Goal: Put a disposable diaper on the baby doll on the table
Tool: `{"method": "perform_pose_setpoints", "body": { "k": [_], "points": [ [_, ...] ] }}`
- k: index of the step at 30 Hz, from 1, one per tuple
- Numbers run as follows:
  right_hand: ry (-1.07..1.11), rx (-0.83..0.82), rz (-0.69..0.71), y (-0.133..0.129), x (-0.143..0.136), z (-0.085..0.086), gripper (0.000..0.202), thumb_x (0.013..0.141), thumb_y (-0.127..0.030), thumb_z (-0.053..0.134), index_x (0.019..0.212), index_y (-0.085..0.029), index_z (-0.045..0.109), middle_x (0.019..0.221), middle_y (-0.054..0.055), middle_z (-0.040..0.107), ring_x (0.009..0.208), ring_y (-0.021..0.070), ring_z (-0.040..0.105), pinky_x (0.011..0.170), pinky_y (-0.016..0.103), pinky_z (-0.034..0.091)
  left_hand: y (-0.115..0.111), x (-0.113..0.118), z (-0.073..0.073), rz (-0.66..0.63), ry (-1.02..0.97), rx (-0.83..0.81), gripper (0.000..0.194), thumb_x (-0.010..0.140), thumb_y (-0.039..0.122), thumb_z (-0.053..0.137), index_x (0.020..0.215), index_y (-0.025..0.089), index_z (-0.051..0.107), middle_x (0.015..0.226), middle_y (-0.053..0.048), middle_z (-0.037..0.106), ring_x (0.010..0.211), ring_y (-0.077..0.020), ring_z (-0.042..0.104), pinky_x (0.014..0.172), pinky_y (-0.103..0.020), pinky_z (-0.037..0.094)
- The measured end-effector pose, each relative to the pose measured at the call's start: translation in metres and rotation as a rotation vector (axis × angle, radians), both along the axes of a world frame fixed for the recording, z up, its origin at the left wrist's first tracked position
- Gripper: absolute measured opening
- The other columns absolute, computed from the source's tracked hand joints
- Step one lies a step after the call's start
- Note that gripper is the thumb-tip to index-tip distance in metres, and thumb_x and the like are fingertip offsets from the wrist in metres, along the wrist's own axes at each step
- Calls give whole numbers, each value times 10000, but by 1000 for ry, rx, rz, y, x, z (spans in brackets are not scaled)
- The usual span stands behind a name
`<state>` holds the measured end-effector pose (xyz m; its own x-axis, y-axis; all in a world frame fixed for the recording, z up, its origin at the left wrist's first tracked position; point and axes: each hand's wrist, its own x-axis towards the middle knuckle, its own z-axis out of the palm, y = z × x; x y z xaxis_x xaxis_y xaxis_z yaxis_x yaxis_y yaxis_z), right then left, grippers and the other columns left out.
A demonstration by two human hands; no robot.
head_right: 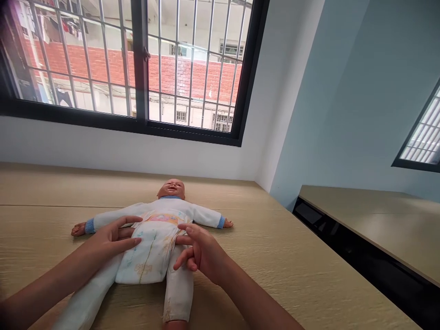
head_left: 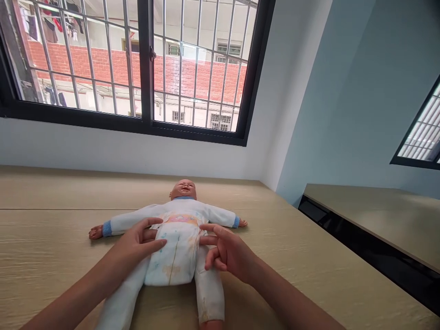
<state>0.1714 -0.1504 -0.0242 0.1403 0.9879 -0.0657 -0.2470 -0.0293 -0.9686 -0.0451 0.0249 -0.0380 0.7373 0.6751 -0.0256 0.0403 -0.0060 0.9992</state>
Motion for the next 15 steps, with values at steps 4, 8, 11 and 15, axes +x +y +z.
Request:
{"method": "perform_pose_setpoints", "body": {
  "k": [4,8,11,15],
  "points": [
    [-288,28,-221,0,0,1,419,738,-455,746,1012,-174,598,949,81,728,599,156,691,429,204,342,2,-4,3,75,56,-46,778,714,446,854,1352,240,460,875,13,700,797,-209,705,667,-278,531],
    [-265,45,-93,-3,-3,3,426,789,-441,715,1090,-165,595,1075,109,730,595,145,704,396,194,301,5,-6,2,80,68,-68,757,709,413,859,1337,206,491,838,17,693,785,-212,715,671,-286,552],
    [-96,44,85,-4,-7,2,526,786,-408,736,1239,-187,585,1228,118,671,618,130,721,378,188,228,1,-5,6,38,-14,-198,734,705,331,876,1328,194,512,885,-22,722,944,-255,740,836,-344,601],
    [211,106,261,-3,-8,-2,603,776,-484,727,1303,-219,602,1394,129,565,716,132,717,389,197,194,-12,-4,21,40,-120,-368,639,725,167,864,1289,202,564,1121,-120,745,1107,-275,721,893,-336,620]
  ]
}}
